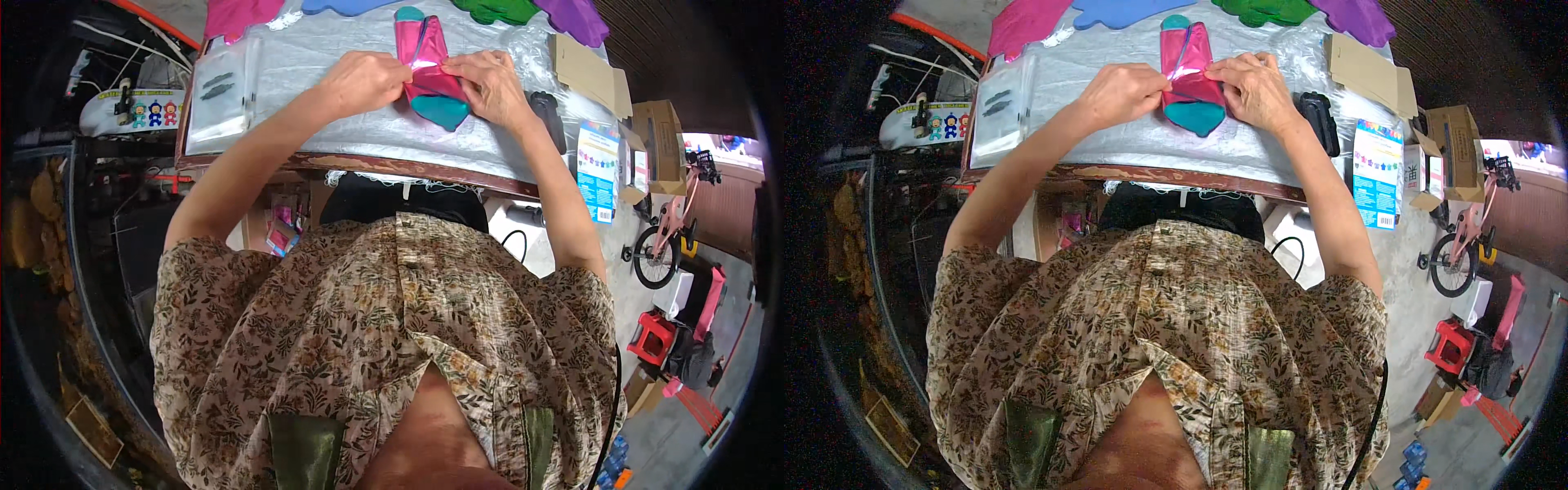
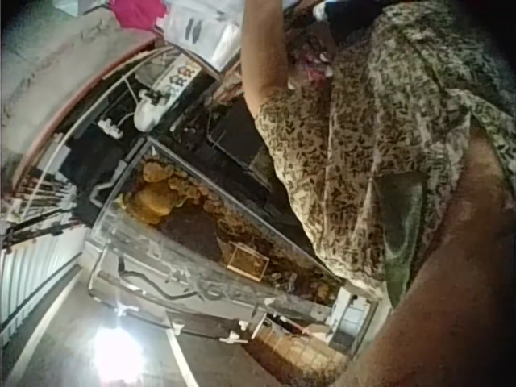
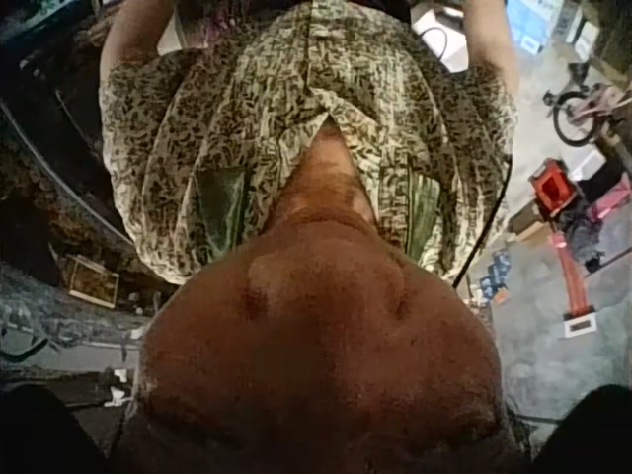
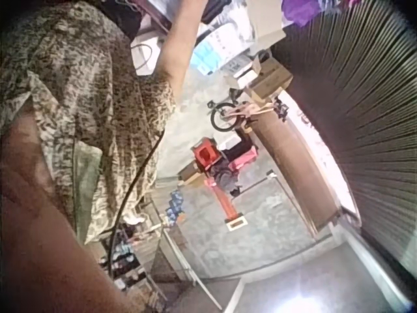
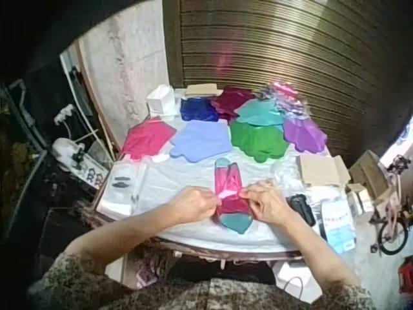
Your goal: Folding and organizing colorful plastic star and circular sheets into packaging.
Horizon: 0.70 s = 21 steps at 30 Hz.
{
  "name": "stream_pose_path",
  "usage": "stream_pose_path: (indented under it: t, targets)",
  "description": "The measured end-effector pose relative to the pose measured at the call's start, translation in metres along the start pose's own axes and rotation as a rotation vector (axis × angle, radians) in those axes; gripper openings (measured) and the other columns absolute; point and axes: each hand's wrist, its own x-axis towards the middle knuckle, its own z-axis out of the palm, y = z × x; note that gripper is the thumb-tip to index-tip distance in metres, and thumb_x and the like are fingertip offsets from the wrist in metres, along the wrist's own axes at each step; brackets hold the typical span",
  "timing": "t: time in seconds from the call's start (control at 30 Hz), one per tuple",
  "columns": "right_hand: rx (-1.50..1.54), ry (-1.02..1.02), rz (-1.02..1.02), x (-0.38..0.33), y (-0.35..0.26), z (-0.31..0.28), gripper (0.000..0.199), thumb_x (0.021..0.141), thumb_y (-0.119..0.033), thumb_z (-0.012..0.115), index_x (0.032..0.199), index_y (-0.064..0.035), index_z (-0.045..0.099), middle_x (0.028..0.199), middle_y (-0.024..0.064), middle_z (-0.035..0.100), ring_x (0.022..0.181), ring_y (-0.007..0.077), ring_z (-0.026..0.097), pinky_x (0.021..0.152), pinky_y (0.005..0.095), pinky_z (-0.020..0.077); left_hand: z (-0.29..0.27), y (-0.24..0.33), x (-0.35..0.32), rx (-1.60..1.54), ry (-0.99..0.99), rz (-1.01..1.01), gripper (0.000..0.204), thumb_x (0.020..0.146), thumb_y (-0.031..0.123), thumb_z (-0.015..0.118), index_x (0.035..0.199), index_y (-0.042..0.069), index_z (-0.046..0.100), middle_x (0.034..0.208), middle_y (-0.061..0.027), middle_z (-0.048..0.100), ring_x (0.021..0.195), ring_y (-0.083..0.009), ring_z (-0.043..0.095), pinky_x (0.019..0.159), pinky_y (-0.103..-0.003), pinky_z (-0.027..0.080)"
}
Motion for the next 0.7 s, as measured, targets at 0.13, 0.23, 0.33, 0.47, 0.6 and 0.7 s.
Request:
stream_pose_path:
  t: [0.13, 0.23, 0.33, 0.47, 0.6, 0.7]
  targets:
    - [0.079, 0.045, 0.019, 0.001, -0.008, 0.005, 0.031, 0.083, -0.006, 0.069, 0.112, -0.0141, 0.075, 0.12, -0.0002, 0.072, 0.11, 0.0227, 0.062, 0.102, 0.0405, 0.0353, 0.002, 0.005, -0.012, -0.1, 0.13, -0.112, 0.013, 0.08, 0.012, 0.073, 0.092, 0.008, 0.07, 0.084, -0.0091, 0.072, 0.083, -0.0278, 0.071, 0.072, -0.041, 0.057]
    - [0.154, 0.067, 0.12, -0.002, -0.013, 0.01, 0.027, 0.084, -0.008, 0.071, 0.111, -0.0135, 0.076, 0.116, 0.0002, 0.073, 0.108, 0.0227, 0.061, 0.103, 0.0402, 0.0343, 0.005, 0.01, -0.017, -0.149, 0.224, -0.167, 0.017, 0.079, 0.014, 0.077, 0.093, 0.007, 0.072, 0.088, -0.0093, 0.074, 0.082, -0.0274, 0.071, 0.073, -0.04, 0.056]
    - [0.19, 0.08, 0.208, -0.003, -0.017, 0.012, 0.019, 0.085, -0.014, 0.074, 0.103, -0.0124, 0.078, 0.11, 0.0001, 0.075, 0.103, 0.0226, 0.061, 0.101, 0.0404, 0.0356, 0.011, 0.017, -0.016, -0.216, 0.335, -0.245, 0.017, 0.08, 0.017, 0.08, 0.091, 0.006, 0.073, 0.089, -0.0092, 0.074, 0.081, -0.0268, 0.071, 0.072, -0.041, 0.056]
    - [0.252, 0.102, 0.332, 0.004, -0.021, 0.013, 0.013, 0.086, -0.021, 0.078, 0.09, -0.0087, 0.08, 0.1, 0.0023, 0.076, 0.096, 0.0224, 0.061, 0.096, 0.0389, 0.0396, 0.018, 0.024, -0.013, -0.229, 0.334, -0.603, 0.025, 0.082, 0.029, 0.082, 0.087, 0.005, 0.075, 0.088, -0.011, 0.075, 0.077, -0.0269, 0.071, 0.069, -0.041, 0.055]
    - [0.389, 0.161, 0.418, 0.008, -0.019, 0.022, 0.012, 0.088, -0.015, 0.076, 0.088, -0.0033, 0.078, 0.097, 0.0089, 0.075, 0.096, 0.0219, 0.063, 0.093, 0.0341, 0.0425, 0.02, 0.027, -0.002, -0.372, 0.285, -0.873, 0.036, 0.085, 0.042, 0.079, 0.085, 0.007, 0.076, 0.081, -0.0115, 0.075, 0.072, -0.0287, 0.071, 0.067, -0.041, 0.055]
    - [0.374, 0.218, 0.423, 0.011, -0.017, 0.03, 0.014, 0.087, -0.015, 0.078, 0.085, -0.0012, 0.078, 0.093, 0.0103, 0.075, 0.09, 0.0206, 0.065, 0.085, 0.0323, 0.0469, 0.022, 0.025, 0.006, -0.22, 0.252, -0.923, 0.042, 0.086, 0.051, 0.074, 0.082, 0.009, 0.075, 0.073, -0.0096, 0.073, 0.069, -0.0299, 0.071, 0.065, -0.042, 0.055]
